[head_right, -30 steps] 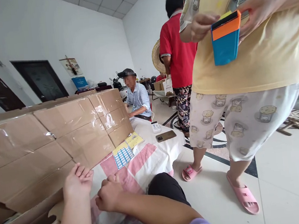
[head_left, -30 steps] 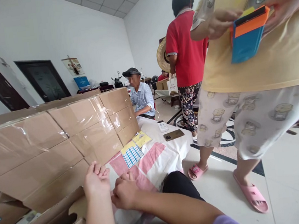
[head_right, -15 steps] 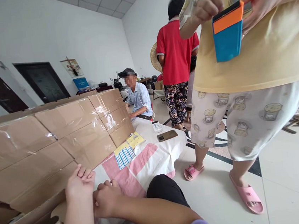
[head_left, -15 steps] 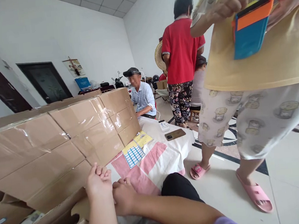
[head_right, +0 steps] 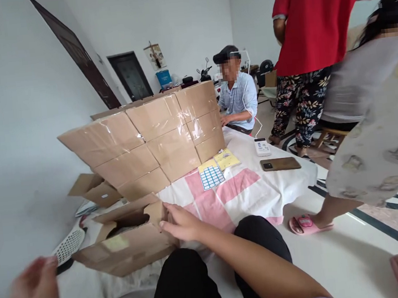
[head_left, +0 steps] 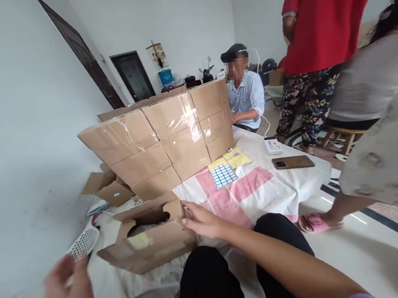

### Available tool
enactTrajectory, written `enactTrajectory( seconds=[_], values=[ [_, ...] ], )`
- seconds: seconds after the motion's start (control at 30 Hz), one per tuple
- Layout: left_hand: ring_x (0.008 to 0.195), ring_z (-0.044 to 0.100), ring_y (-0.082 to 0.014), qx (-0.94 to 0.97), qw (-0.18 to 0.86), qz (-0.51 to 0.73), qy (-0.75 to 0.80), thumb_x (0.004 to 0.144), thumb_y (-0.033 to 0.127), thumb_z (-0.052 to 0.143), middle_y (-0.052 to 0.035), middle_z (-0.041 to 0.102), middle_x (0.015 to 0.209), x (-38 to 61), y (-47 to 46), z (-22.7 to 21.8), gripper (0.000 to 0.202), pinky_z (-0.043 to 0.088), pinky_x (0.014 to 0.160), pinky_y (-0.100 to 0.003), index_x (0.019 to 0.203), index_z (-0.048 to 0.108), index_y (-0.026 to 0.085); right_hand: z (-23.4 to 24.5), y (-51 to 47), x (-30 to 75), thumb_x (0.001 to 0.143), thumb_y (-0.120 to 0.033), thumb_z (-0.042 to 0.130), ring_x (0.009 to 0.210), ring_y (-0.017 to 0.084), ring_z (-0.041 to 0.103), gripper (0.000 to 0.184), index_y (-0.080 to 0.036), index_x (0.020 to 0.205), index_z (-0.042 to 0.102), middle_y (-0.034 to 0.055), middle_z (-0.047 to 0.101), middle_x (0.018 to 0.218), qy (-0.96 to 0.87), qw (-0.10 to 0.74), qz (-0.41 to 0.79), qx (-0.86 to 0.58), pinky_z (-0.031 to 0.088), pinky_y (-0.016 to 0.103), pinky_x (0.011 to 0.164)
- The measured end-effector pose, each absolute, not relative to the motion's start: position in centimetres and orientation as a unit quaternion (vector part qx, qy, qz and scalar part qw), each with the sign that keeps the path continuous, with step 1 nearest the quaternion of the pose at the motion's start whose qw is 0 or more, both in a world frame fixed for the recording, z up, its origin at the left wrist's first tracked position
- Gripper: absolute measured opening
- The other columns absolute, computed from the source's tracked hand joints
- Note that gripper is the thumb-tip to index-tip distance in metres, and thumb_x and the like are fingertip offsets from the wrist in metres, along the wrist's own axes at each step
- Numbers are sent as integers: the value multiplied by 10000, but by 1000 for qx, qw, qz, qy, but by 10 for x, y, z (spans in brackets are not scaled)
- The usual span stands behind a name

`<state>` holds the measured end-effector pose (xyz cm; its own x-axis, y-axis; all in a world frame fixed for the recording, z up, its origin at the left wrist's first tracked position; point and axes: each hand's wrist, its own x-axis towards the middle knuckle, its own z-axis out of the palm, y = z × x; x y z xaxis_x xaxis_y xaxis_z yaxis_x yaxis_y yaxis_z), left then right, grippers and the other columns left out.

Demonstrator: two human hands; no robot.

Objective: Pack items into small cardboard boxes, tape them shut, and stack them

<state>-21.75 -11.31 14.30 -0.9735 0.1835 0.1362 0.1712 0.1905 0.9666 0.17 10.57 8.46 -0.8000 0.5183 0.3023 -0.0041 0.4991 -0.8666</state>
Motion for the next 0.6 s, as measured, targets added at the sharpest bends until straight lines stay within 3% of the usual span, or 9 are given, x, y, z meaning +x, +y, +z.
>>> enactTrajectory(
  seconds=[0.03,0.1,0.23,0.3,0.43,0.5,0.6],
  values=[
    [920,667,-265,120,6,629,768,720,600,738,-65,672,1204,-225,-111,131,469,532,558,-322,1079,661,308,85,106,3,952,-366,597,1441,270,444,686,-185,1559,333,148,472,1543,-819,272,486,-141,346,456,1208],
    [1096,653,-263,124,116,658,733,786,620,690,-70,661,1254,-230,-100,109,479,572,689,-301,1120,677,276,85,108,6,941,-366,620,1476,255,398,743,-185,1581,290,144,427,1578,-814,268,501,-118,308,448,1234],
    [1318,553,-246,152,176,676,699,819,652,691,-7,579,1441,-215,-81,86,629,577,800,-242,1385,580,402,80,117,8,928,-274,622,1460,228,421,732,-164,1578,305,145,437,1560,-794,275,525,-134,329,415,1224],
    [1355,526,-263,182,186,672,694,806,679,692,-10,555,1478,-204,-78,83,683,582,837,-255,1421,554,414,80,124,10,944,-269,589,1406,223,485,694,-184,1576,316,140,451,1543,-774,288,543,-156,413,404,1167],
    [1398,481,-299,248,171,684,664,856,687,619,-78,533,1503,-182,-67,73,614,520,1052,-387,1317,647,282,88,143,19,930,-390,620,1398,259,485,680,-254,1553,383,125,450,1538,-736,321,563,-197,493,420,1088],
    [1407,470,-301,258,149,685,665,891,665,580,-101,544,1489,-171,-57,69,589,439,1143,-441,1287,661,236,93,152,26,900,-461,654,1391,278,485,691,-278,1529,433,117,482,1508,-724,331,569,-208,489,443,1095],
    [1354,525,-293,226,127,685,681,901,628,589,-97,621,1393,-156,-41,70,590,407,1165,-454,1324,638,220,100,161,35,894,-528,644,1368,280,507,640,-318,1482,507,86,529,1478,-718,330,573,-217,408,486,1171]
  ],
)
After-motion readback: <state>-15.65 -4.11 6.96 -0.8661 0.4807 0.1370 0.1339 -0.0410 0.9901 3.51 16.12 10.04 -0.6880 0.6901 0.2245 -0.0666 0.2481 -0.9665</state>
